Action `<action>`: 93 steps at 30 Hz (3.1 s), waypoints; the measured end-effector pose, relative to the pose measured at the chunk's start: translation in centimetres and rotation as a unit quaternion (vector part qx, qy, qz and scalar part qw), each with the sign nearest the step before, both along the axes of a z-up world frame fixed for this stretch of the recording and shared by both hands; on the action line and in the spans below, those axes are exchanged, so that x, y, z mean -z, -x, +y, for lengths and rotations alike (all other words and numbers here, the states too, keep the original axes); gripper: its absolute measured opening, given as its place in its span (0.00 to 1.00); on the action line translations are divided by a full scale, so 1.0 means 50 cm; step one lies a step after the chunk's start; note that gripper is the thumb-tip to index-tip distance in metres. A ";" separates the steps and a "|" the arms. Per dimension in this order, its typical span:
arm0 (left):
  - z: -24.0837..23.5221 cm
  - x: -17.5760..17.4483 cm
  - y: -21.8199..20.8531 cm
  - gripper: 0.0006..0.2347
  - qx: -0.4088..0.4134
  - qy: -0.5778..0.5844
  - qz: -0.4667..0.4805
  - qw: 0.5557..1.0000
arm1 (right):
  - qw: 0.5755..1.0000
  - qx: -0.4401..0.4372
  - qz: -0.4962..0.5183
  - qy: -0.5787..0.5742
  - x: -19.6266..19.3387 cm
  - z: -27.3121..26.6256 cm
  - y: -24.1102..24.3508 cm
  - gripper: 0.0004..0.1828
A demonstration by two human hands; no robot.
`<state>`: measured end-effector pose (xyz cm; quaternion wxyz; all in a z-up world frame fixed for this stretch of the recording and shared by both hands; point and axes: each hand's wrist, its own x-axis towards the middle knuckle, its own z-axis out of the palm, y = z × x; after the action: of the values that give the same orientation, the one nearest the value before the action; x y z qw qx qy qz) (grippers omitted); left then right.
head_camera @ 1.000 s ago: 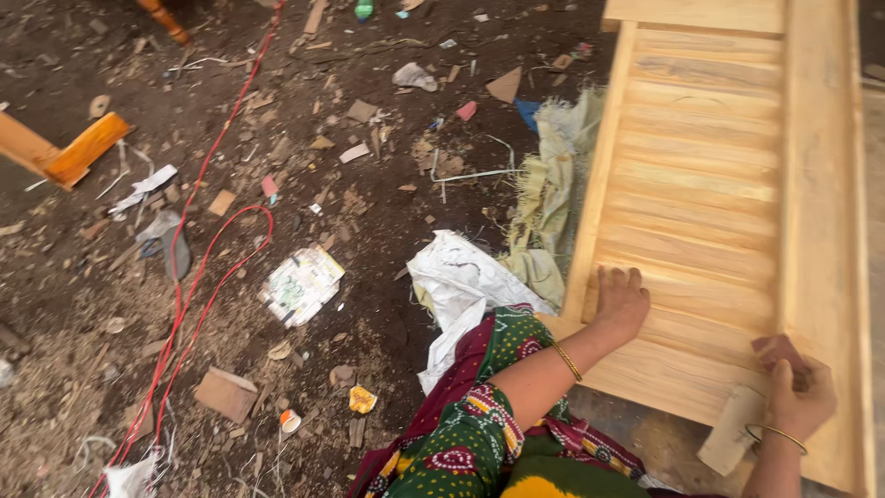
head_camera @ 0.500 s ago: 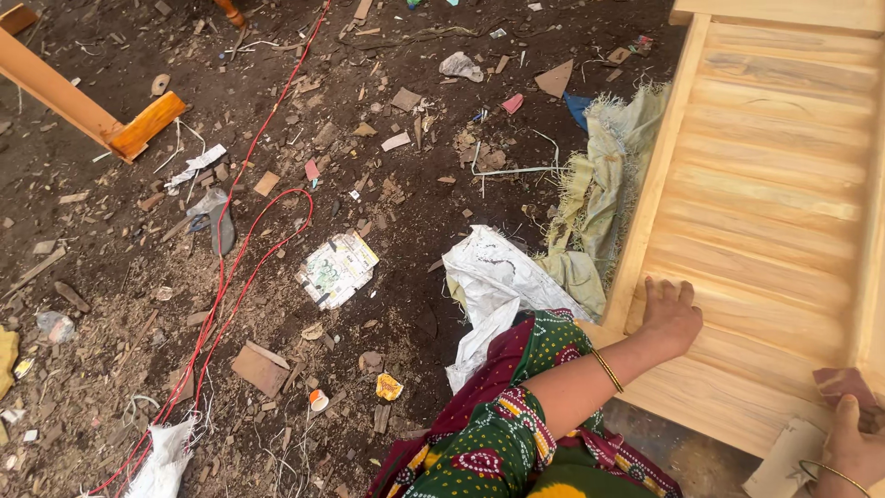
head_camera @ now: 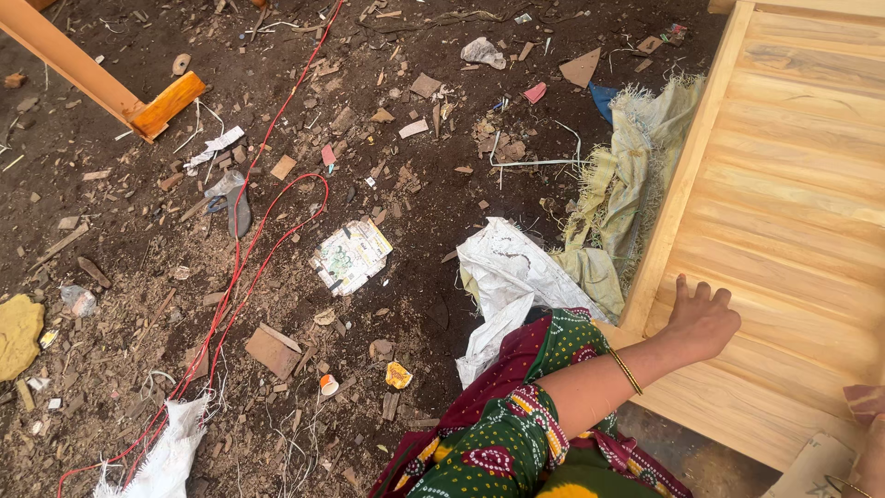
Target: The person is sanding a wooden headboard with sandpaper. They are smoothing the surface of the headboard by hand, moving the sandpaper back and forth across the wood.
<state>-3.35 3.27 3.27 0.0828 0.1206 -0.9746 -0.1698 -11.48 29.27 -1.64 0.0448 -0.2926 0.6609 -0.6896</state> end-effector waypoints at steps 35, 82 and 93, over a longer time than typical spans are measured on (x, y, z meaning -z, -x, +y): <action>-0.013 0.093 0.043 0.41 0.022 -0.011 -0.191 0.981 | 0.973 0.208 0.074 -0.062 0.009 0.024 0.033 0.06; -0.030 -0.002 0.013 0.28 0.078 0.058 -0.193 0.976 | 0.962 0.271 -0.017 -0.006 0.049 0.003 0.079 0.16; -0.041 0.046 0.018 0.30 0.092 0.075 -0.164 0.979 | 0.930 0.342 -0.030 -0.134 0.014 0.003 0.061 0.14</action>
<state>-4.27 1.23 0.98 -0.0853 0.0498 -0.9918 -0.0806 -14.55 29.41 -2.31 -0.1356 -0.0193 0.8053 -0.5768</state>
